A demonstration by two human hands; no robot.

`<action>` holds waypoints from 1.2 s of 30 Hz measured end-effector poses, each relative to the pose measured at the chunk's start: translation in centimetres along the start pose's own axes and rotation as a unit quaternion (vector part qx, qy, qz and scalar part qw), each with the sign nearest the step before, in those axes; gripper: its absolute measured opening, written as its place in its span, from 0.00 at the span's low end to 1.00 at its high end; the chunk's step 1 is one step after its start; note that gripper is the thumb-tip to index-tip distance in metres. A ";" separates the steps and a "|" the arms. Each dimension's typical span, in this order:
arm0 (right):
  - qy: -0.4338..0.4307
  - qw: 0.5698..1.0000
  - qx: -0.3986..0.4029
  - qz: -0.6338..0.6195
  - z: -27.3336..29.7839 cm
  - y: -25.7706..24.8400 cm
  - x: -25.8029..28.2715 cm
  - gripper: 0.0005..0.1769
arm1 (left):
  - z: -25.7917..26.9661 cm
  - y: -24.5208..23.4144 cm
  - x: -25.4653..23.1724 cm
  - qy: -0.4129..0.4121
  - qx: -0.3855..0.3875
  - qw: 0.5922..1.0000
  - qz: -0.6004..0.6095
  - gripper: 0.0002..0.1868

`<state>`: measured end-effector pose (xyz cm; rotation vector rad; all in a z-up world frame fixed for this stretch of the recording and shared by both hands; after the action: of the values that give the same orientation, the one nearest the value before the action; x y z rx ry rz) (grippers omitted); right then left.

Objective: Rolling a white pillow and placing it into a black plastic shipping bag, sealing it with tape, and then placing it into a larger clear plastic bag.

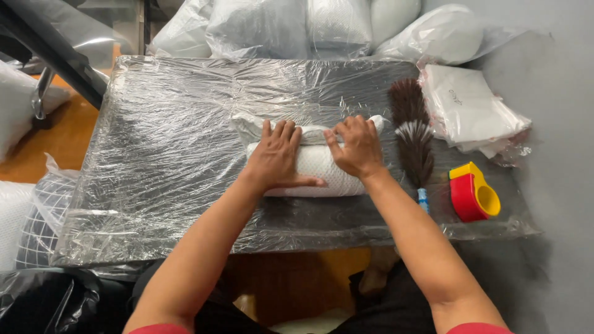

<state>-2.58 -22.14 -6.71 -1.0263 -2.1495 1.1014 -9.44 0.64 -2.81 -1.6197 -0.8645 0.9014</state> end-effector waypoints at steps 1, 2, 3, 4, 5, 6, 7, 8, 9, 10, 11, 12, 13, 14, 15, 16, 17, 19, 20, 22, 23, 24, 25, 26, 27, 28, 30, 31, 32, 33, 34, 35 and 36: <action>0.000 1.000 0.000 0.001 0.5 -0.6 0.6 0.25 | 0.4 -0.8 -0.6 0.000 -0.001 1.000 0.000 0.69; -0.011 1.000 -0.025 0.010 0.9 -1.2 1.3 0.23 | 0.8 -1.6 -1.2 0.007 0.018 0.999 -0.034 0.72; -0.022 0.998 -0.051 0.018 1.4 -1.7 2.1 0.22 | 1.3 -2.5 -1.7 0.013 0.038 0.997 -0.070 0.74; -0.022 0.998 -0.052 0.017 1.8 -2.1 2.3 0.22 | 1.5 -1.7 -1.7 0.013 0.038 0.997 -0.071 0.74; -0.033 0.997 -0.066 0.023 2.0 -2.4 2.7 0.23 | 1.7 -1.1 -1.5 0.019 0.006 0.997 -0.070 0.73; -0.044 0.995 -0.080 0.029 2.2 -2.8 3.0 0.25 | 1.8 -0.6 -1.4 0.025 -0.026 0.997 -0.069 0.73; -0.043 0.995 -0.082 0.027 2.6 -3.0 3.1 0.25 | 2.3 -0.5 -1.6 0.025 -0.025 0.997 -0.072 0.73; -0.069 0.993 -0.091 0.026 2.9 -3.3 3.2 0.27 | 2.8 -0.5 -1.8 0.022 -0.032 0.996 -0.084 0.71; -0.098 0.990 -0.099 0.026 3.1 -3.6 3.3 0.31 | 3.1 -0.5 -2.0 0.018 -0.041 0.995 -0.094 0.70; -0.099 0.990 -0.101 0.026 3.6 -3.9 3.2 0.31 | 3.5 -0.2 -2.1 0.018 -0.042 0.994 -0.096 0.70; -0.123 0.988 -0.093 0.027 4.2 -4.2 3.2 0.37 | 4.0 0.2 -2.3 0.025 -0.071 0.993 -0.093 0.69; -0.147 0.985 -0.086 0.027 4.8 -4.4 3.2 0.47 | 4.5 0.7 -2.5 0.033 -0.100 0.990 -0.091 0.68; -0.148 0.985 -0.086 0.026 5.2 -5.0 3.5 0.47 | 4.8 1.4 -2.3 0.031 -0.100 0.990 -0.091 0.68; -0.168 0.983 -0.061 0.042 5.6 -5.5 3.8 0.55 | 5.1 2.2 -2.3 0.039 -0.136 0.986 -0.093 0.68; -0.185 0.980 -0.035 0.059 6.2 -6.1 3.8 0.66 | 5.3 3.0 -2.4 0.049 -0.170 0.980 -0.092 0.68; -0.183 0.981 -0.033 0.060 6.6 -6.7 4.1 0.66 | 5.4 3.1 -2.5 0.051 -0.170 0.980 -0.090 0.68; -0.185 0.979 0.007 0.080 6.8 -7.3 4.4 0.73 | 5.4 3.1 -2.6 0.058 -0.198 0.974 -0.089 0.67; -0.185 0.976 0.047 0.101 7.3 -7.8 4.8 0.80 | 5.6 3.3 -2.7 0.066 -0.228 0.968 -0.087 0.66; -0.180 0.976 0.044 0.111 7.6 -7.8 4.9 0.80 | 5.7 3.5 -2.8 0.070 -0.245 0.964 -0.082 0.66; -0.174 0.976 0.038 0.125 8.2 -7.5 4.8 0.80 | 5.7 3.9 -2.8 0.076 -0.264 0.958 -0.078 0.65; -0.173 0.975 0.007 0.138 8.8 -7.1 4.9 0.77 | 6.0 4.3 -2.9 0.077 -0.270 0.955 -0.093 0.65; -0.172 0.973 -0.023 0.150 9.4 -6.8 4.9 0.75 | 6.4 4.8 -3.0 0.077 -0.275 0.952 -0.109 0.66; -0.172 0.973 -0.022 0.150 9.7 -6.8 5.1 0.75 | 6.8 4.8 -3.2 0.076 -0.275 0.952 -0.108 0.66; -0.169 0.974 -0.031 0.146 10.1 -6.8 5.3 0.73 | 7.1 4.8 -3.5 0.074 -0.276 0.952 -0.113 0.65; -0.165 0.975 -0.043 0.143 10.4 -6.8 5.4 0.72 | 7.3 4.7 -3.7 0.073 -0.278 0.951 -0.118 0.64; -0.164 0.975 -0.043 0.144 10.6 -6.8 5.4 0.72 | 7.6 4.8 -3.9 0.073 -0.278 0.950 -0.119 0.64; -0.169 0.975 -0.055 0.132 10.7 -6.7 5.2 0.70 | 7.7 5.0 -4.1 0.056 -0.279 0.952 -0.112 0.70; -0.169 0.975 -0.056 0.133 10.5 -6.9 5.0 0.70 | 7.6 5.0 -4.3 0.056 -0.280 0.952 -0.112 0.70; -0.174 0.973 -0.056 0.144 10.3 -7.1 4.8 0.69 | 7.4 5.0 -4.4 0.051 -0.273 0.954 -0.110 0.71; -0.177 0.971 -0.055 0.154 10.0 -7.3 4.6 0.68 | 7.1 5.1 -4.5 0.047 -0.265 0.957 -0.107 0.73; -0.176 0.971 -0.054 0.154 9.8 -7.6 4.3 0.68 | 6.8 5.1 -4.7 0.047 -0.265 0.957 -0.106 0.73; -0.184 0.967 -0.068 0.161 9.5 -7.8 4.0 0.68 | 6.4 5.1 -4.8 0.051 -0.286 0.951 -0.104 0.70; -0.192 0.963 -0.081 0.168 9.3 -8.0 3.7 0.68 | 6.0 5.2 -4.9 0.054 -0.308 0.944 -0.101 0.67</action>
<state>-14.48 -26.45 -4.71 -1.3880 -2.4621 1.3930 -16.47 -2.12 -8.25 -2.0350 -1.2921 0.4023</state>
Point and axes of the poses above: each hand's wrist, its own z-axis away from the middle knuckle, its own y-axis out of the palm, x = y × z, the point moved 1 cm from there along -z, towards the middle knuckle
